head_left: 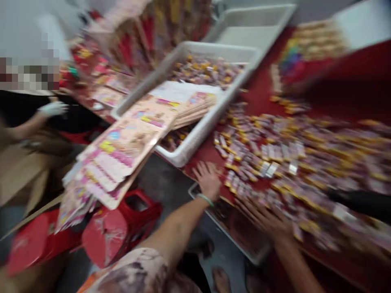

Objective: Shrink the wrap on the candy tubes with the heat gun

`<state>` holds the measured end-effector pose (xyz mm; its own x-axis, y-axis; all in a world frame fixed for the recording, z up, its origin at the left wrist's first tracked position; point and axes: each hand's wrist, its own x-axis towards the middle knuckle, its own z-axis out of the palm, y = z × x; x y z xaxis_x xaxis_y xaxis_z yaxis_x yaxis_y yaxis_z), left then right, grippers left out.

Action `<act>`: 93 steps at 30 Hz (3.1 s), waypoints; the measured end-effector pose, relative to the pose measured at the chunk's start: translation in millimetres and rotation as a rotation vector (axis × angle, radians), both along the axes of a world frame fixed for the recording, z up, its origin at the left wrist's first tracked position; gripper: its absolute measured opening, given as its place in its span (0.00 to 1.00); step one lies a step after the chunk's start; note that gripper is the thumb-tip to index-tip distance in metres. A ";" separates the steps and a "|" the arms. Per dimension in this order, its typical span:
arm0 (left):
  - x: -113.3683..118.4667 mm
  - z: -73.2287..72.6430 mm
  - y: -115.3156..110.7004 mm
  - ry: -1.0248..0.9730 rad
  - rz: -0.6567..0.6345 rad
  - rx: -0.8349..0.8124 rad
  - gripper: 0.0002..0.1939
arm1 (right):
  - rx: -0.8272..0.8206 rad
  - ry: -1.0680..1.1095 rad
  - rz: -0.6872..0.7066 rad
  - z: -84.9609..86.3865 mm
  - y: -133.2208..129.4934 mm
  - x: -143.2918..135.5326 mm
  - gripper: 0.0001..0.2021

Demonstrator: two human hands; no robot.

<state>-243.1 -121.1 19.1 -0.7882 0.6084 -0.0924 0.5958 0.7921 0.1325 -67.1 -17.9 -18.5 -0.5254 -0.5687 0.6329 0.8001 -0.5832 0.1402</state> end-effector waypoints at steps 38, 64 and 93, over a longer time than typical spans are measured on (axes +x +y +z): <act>-12.9 -32.0 27.6 0.158 -0.004 0.005 0.28 | 1.309 -1.334 -1.733 49.5 66.5 153.2 0.28; -8.5 -15.9 27.5 0.040 -0.008 0.153 0.30 | 1.774 1.604 -1.078 108.3 92.1 100.3 0.34; -4.3 12.4 26.6 -0.298 0.030 0.203 0.32 | -1.429 2.516 1.891 98.6 82.7 90.0 0.28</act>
<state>-247.4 -94.5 31.6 -0.7626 0.6151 -0.2001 0.4844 0.7481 0.4535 23.0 64.7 80.1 0.1402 0.7610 -0.6334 -0.3438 -0.5625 -0.7520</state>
